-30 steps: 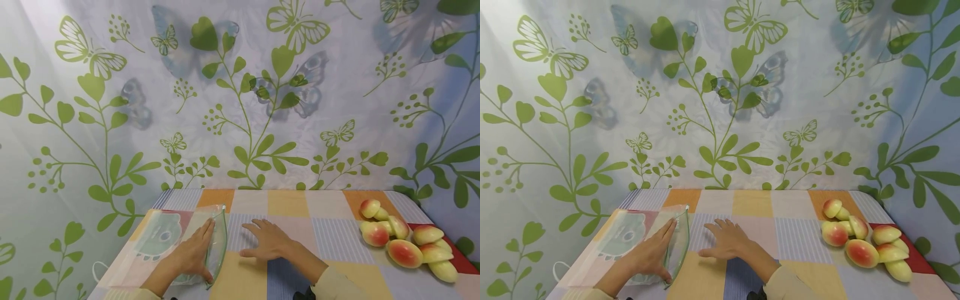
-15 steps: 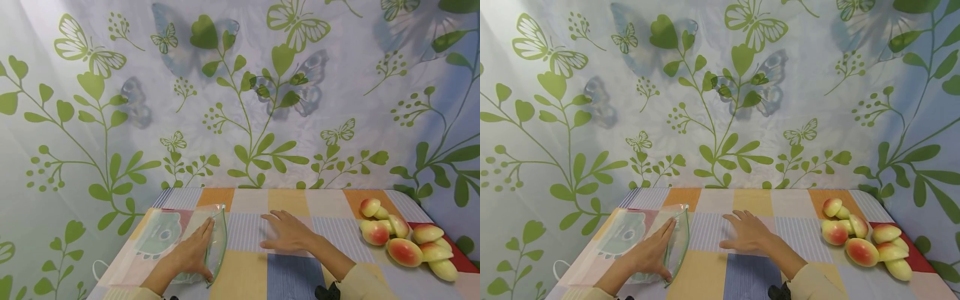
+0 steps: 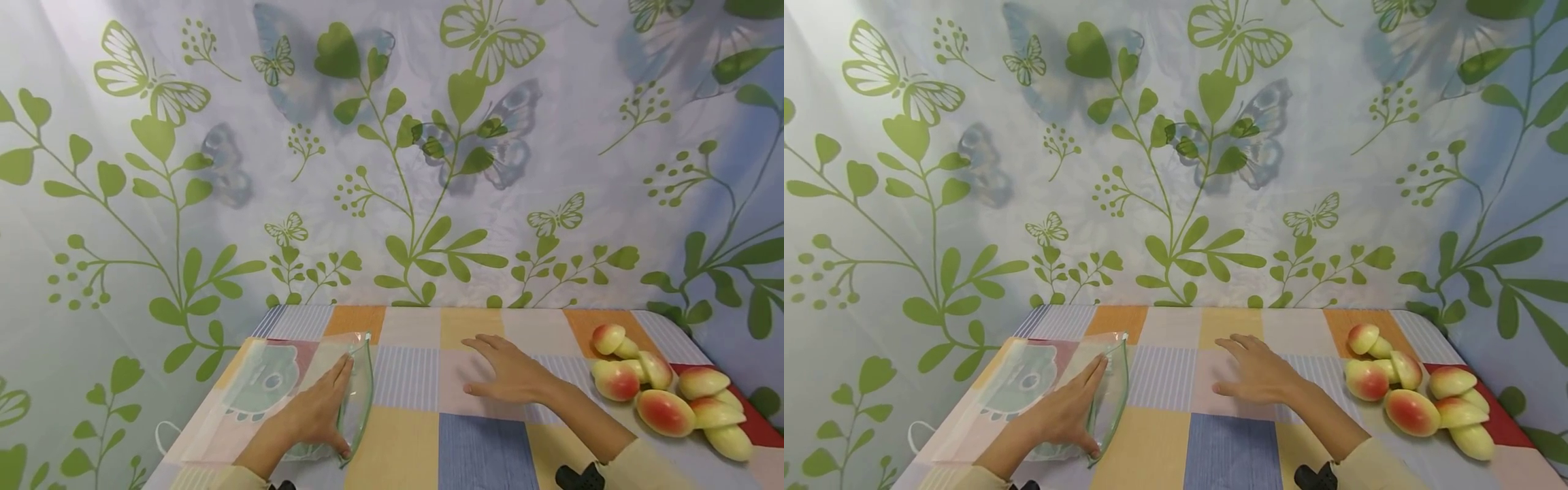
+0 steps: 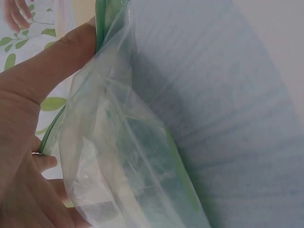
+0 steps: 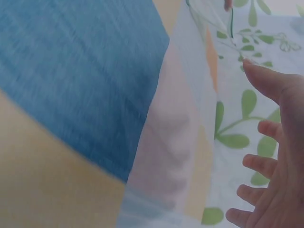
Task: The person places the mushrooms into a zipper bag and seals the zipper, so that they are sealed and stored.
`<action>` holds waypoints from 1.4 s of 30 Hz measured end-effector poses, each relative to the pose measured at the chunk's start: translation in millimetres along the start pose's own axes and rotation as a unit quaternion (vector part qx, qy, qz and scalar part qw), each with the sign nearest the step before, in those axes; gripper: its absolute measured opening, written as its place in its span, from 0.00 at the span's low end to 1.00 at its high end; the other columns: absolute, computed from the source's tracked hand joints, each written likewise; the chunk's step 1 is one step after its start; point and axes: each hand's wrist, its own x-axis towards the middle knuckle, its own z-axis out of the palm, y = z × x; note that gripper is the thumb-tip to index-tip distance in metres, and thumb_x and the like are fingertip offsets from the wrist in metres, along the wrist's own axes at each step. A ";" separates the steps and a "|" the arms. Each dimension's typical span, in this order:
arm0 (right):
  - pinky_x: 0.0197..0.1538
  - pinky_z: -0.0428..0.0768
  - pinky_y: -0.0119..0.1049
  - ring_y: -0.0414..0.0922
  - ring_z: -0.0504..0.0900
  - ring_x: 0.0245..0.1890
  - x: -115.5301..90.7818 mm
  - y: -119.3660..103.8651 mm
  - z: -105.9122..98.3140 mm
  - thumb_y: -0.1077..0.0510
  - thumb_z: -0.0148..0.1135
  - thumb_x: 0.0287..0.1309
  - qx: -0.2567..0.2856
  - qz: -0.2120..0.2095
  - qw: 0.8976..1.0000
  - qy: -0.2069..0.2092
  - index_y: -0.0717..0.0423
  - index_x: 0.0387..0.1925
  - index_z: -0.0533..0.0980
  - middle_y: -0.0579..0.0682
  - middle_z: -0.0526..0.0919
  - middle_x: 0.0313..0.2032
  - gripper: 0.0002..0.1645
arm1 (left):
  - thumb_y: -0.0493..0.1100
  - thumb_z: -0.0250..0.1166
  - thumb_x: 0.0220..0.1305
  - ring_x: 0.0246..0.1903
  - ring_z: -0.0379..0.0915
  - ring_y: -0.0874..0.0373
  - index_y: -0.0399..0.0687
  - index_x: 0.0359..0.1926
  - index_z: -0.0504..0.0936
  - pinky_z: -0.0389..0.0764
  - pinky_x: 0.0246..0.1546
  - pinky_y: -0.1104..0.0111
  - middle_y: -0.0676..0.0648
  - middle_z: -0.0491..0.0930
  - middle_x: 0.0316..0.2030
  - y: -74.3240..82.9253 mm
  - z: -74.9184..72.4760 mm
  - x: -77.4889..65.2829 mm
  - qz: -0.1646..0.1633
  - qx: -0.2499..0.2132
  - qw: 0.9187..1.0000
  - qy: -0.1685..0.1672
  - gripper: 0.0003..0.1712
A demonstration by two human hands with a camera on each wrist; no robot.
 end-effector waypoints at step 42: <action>0.55 0.73 0.70 0.70 0.70 0.64 -67.5 65.1 -52.6 0.35 0.76 0.54 -0.060 0.026 0.994 0.083 0.60 0.69 0.71 0.67 0.74 0.65 0.51 | 0.65 0.88 0.28 0.75 0.52 0.36 0.28 0.79 0.44 0.70 0.65 0.47 0.30 0.44 0.79 -1.3 -1.4 -0.9 0.008 -0.008 1.000 -0.002 0.89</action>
